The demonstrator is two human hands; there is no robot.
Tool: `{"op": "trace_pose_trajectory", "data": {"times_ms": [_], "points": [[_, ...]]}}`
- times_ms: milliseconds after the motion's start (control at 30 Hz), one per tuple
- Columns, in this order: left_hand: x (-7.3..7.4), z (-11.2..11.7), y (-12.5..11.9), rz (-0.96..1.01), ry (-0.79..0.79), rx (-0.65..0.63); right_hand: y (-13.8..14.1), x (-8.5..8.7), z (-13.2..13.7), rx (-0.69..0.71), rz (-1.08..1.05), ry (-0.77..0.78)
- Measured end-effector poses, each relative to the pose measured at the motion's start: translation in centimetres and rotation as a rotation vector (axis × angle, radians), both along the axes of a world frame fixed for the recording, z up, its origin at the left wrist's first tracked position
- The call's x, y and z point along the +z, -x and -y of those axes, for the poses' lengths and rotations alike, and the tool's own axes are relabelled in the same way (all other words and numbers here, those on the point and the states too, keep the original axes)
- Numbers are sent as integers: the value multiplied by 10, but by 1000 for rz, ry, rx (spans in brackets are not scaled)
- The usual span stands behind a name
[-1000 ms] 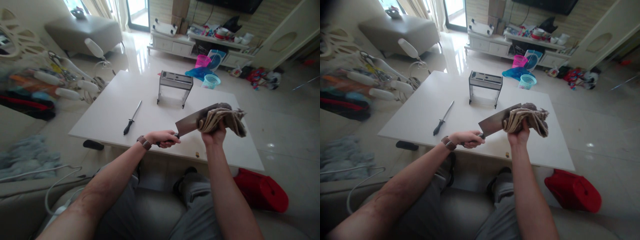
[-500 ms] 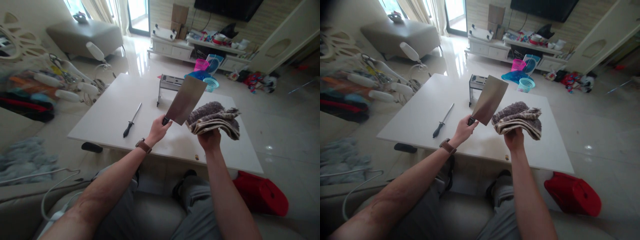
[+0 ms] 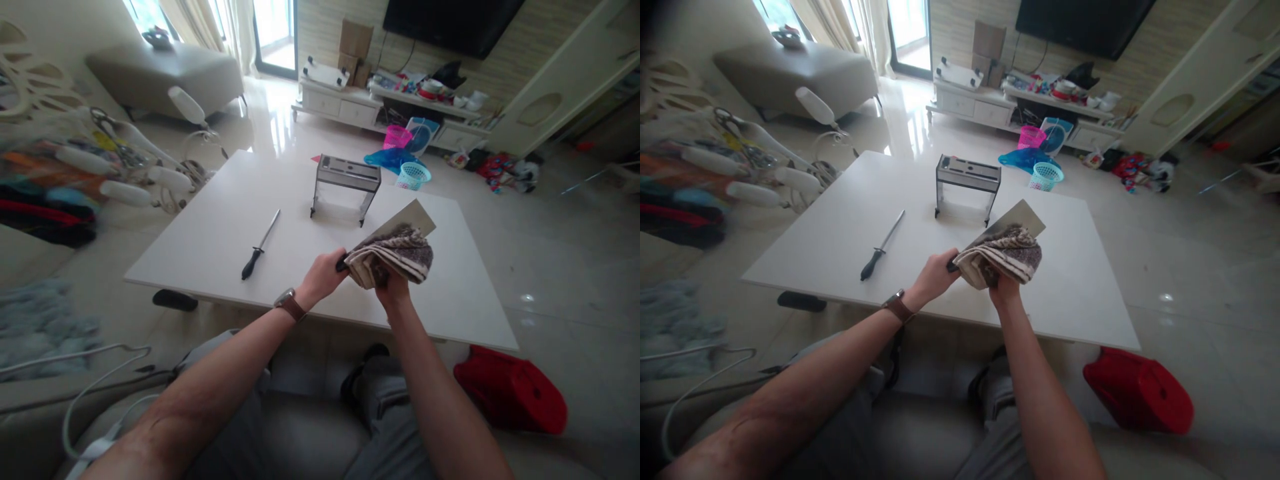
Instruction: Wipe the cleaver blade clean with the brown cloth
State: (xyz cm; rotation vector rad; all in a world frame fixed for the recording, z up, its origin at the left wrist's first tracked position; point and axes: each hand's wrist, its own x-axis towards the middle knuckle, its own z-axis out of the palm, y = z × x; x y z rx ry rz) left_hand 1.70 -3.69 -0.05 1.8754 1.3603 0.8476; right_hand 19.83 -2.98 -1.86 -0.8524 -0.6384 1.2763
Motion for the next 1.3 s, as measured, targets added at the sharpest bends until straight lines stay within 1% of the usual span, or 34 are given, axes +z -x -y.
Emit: {"op": "trace_pose_trajectory", "data": {"times_ms": [100, 167, 267, 400, 500, 567, 667, 733, 800, 867, 967, 1067, 1133, 1200, 1233, 1300], "points": [[2, -1, 1, 26, -6, -20, -3, 2, -3, -74, 16, 28], [4, -2, 1, 50, -33, -25, -10, 6, -6, -113, 20, 31], [7, -5, 4, 44, -74, -31, -28, 16, -11, -154, -8, 22], [10, -10, 15, -35, -115, -32, -59, 30, -13, -192, -40, -4], [11, -15, 30, -153, -137, -12, -77, 39, -9, -214, 78, -76], [11, -18, 41, -238, -151, -18, -83, 41, -4, -127, 199, -57], [9, -20, 50, -347, -166, -45, -83, 38, 1, 102, 428, 35], [8, -20, 53, -410, -172, -59, -80, 33, 2, 191, 581, 76], [7, -20, 53, -453, -169, -72, -76, 29, 1, 181, 665, 105], [6, -20, 53, -475, -162, -74, -72, 26, -2, 128, 660, 128], [6, -20, 51, -481, -159, -48, -65, 24, -6, 13, 575, 117], [9, -20, 49, -462, -157, -15, -57, 26, -10, -137, 429, 42], [10, -19, 47, -438, -150, -7, -56, 28, -12, -184, 341, -9], [12, -19, 47, -423, -139, 0, -59, 30, -12, -168, 343, -24], [12, -19, 47, -426, -136, 5, -61, 30, -11, -131, 388, -14], [11, -19, 49, -447, -139, 6, -66, 29, -8, -9, 530, 32]]}}
